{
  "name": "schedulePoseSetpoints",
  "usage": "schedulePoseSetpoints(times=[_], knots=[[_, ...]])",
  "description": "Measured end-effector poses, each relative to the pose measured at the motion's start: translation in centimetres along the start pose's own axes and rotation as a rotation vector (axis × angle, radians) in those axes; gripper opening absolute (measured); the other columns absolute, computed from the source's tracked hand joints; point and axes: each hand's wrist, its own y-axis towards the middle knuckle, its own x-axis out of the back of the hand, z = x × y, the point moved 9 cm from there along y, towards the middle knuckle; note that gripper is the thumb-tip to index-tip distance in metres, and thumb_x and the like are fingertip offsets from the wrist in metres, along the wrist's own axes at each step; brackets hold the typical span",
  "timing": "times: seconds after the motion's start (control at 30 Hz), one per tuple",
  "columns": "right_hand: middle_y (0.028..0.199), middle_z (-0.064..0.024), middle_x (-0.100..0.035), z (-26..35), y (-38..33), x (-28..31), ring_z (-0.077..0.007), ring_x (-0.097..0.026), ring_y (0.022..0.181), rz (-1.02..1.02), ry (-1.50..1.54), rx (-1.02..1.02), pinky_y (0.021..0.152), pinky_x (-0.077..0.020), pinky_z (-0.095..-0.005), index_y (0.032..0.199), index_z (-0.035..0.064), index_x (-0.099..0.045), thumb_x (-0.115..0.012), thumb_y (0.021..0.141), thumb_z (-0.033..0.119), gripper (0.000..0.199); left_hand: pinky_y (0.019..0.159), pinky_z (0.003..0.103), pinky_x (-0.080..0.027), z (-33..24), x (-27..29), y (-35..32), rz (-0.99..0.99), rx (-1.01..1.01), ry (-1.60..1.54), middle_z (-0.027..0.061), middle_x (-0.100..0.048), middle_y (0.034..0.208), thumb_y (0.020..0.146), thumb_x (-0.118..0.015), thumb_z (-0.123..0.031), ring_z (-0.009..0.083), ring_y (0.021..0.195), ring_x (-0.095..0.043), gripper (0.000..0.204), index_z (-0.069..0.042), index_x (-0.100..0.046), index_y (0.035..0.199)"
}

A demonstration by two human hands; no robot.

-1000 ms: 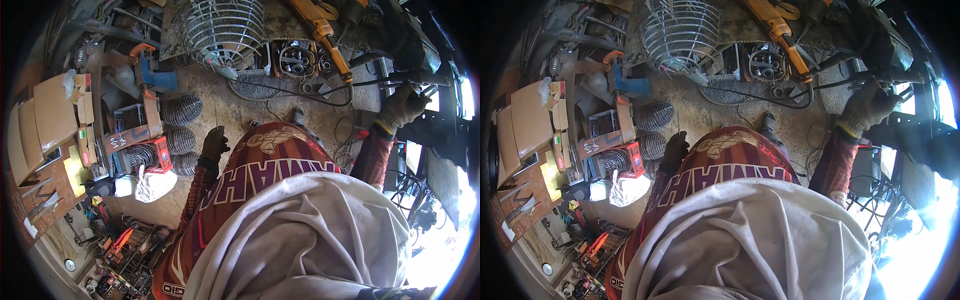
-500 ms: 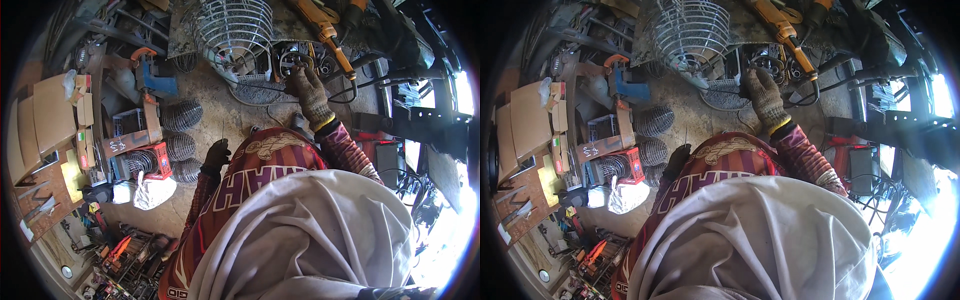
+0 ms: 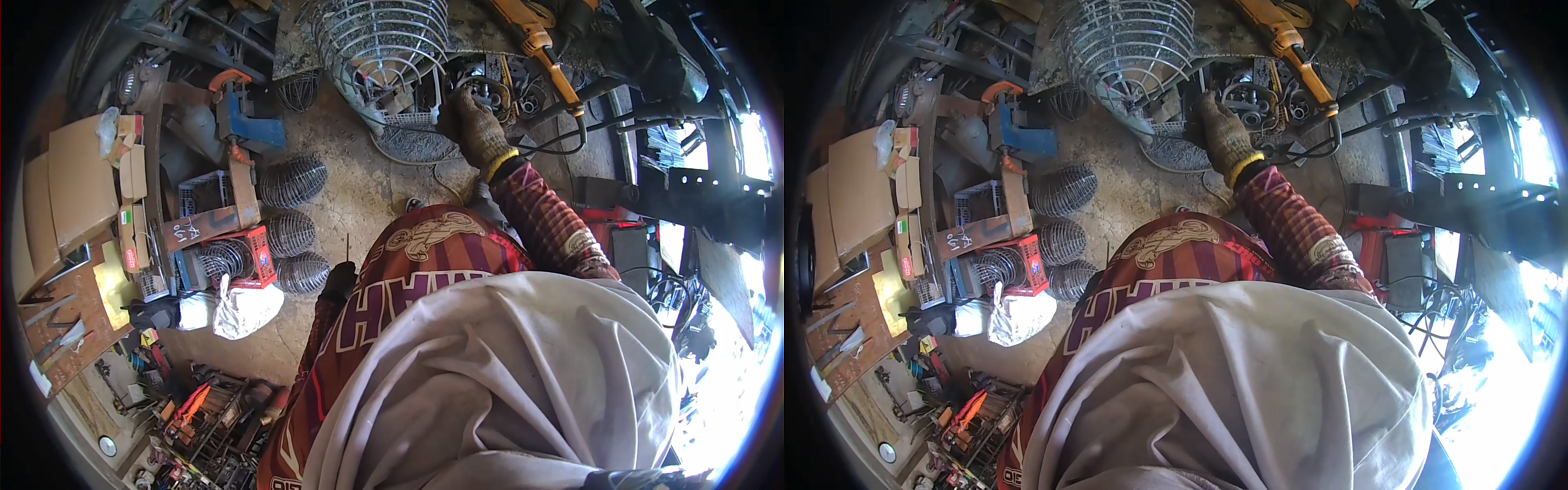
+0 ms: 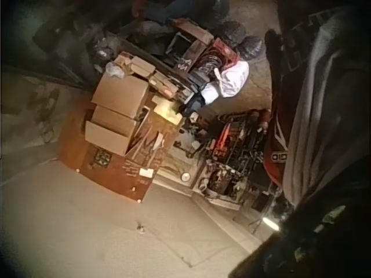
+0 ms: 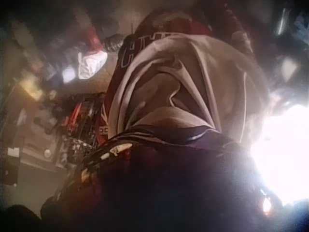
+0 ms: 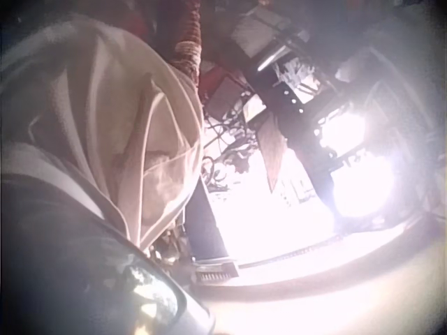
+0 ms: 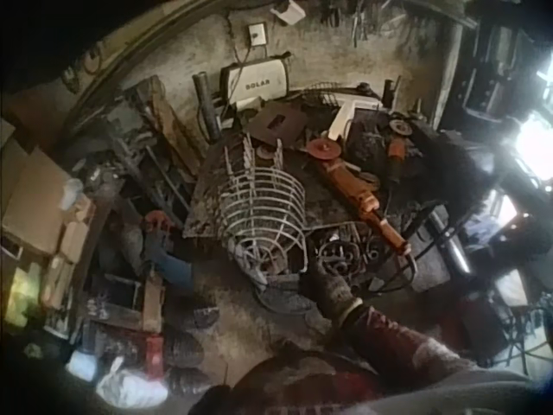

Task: The person welds a spherical wire structure using a welding torch, joining metal rods at their intersections while another person assists by holding the structure.

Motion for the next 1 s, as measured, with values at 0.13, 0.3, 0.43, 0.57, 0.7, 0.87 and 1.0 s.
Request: schedulePoseSetpoints(times=[0.13, 0.3, 0.43, 0.57, 0.7, 0.87, 1.0], knots=[[0.110, -0.0075, -0.064, -0.5, 0.2, -0.9, -0.0220, -0.066, 0.100, 0.000, 0.228, -0.123, 0.091, -0.0562, -0.0410, 0.120, 0.0098, -0.057, -0.050, 0.107, 0.040, 0.034, 0.081, 0.051, -0.052, 4.4, -1.8, -1.3, 0.099, 0.057, 0.062, 0.0217, -0.066, 0.092, 0.081, -0.071, -0.023, 0.0431, 0.094, -0.065, 0.023, -0.004, -0.062, 0.091], [0.108, -0.0074, -0.065, -2.1, -1.1, -1.4, -0.0224, -0.066, 0.097, -0.049, 0.298, -0.198, 0.090, -0.0560, -0.0426, 0.118, 0.0101, -0.060, -0.052, 0.105, 0.047, 0.040, 0.081, 0.050, -0.054, 5.6, -1.6, -2.1, 0.068, 0.030, 0.098, 0.0197, -0.067, 0.091, 0.081, -0.071, -0.022, 0.0408, 0.093, -0.066, 0.021, -0.005, -0.064, 0.091], [0.105, -0.0070, -0.066, -3.5, -1.8, -0.5, -0.0229, -0.066, 0.096, -0.057, 0.284, -0.213, 0.089, -0.0555, -0.0419, 0.115, 0.0101, -0.061, -0.057, 0.101, 0.049, 0.041, 0.079, 0.049, -0.054, 4.9, -1.4, -0.2, 0.070, 0.043, 0.059, 0.0179, -0.066, 0.089, 0.081, -0.071, -0.022, 0.0397, 0.090, -0.065, 0.021, -0.005, -0.064, 0.091], [0.097, -0.0046, -0.065, -2.5, -3.1, 0.3, -0.0215, -0.065, 0.090, -0.040, 0.071, -0.064, 0.083, -0.0537, -0.0384, 0.108, 0.0107, -0.060, -0.059, 0.101, 0.047, 0.037, 0.072, 0.046, -0.053, 1.7, -0.2, 1.4, 0.015, -0.172, 0.110, 0.0137, -0.062, 0.078, 0.082, -0.070, -0.022, 0.0365, 0.079, -0.064, 0.017, -0.008, -0.062, 0.088], [0.083, -0.0017, -0.053, -3.7, -2.2, -0.1, -0.0201, -0.056, 0.077, 0.078, 0.133, -0.062, 0.073, -0.0476, -0.0336, 0.099, 0.0142, -0.055, -0.057, 0.101, 0.043, 0.029, 0.055, 0.048, -0.045, 1.5, -1.4, 2.7, 0.111, 0.013, -0.416, 0.0086, -0.050, 0.064, 0.088, -0.061, -0.022, 0.0310, 0.058, -0.054, 0.013, -0.013, -0.055, 0.081], [0.088, -0.0010, -0.049, -4.8, -3.5, 0.8, -0.0185, -0.052, 0.087, 0.022, 0.274, -0.316, 0.082, -0.0444, -0.0356, 0.092, 0.0163, -0.054, -0.051, 0.103, 0.034, 0.021, 0.042, 0.045, -0.033, -4.8, 2.9, 3.8, 0.112, 0.070, -1.063, 0.0042, -0.040, 0.060, 0.096, -0.048, -0.020, 0.0231, 0.046, -0.039, 0.014, -0.016, -0.048, 0.082], [0.090, -0.0003, -0.048, -7.5, -1.3, 2.7, -0.0172, -0.050, 0.090, 0.227, -0.011, -0.090, 0.086, -0.0439, -0.0369, 0.094, 0.0170, -0.053, -0.043, 0.106, 0.034, 0.024, 0.043, 0.046, -0.035, -3.8, 0.8, 3.7, 0.103, 0.161, -1.042, 0.0056, -0.042, 0.061, 0.096, -0.049, -0.018, 0.0241, 0.048, -0.044, 0.011, -0.014, -0.050, 0.086]])
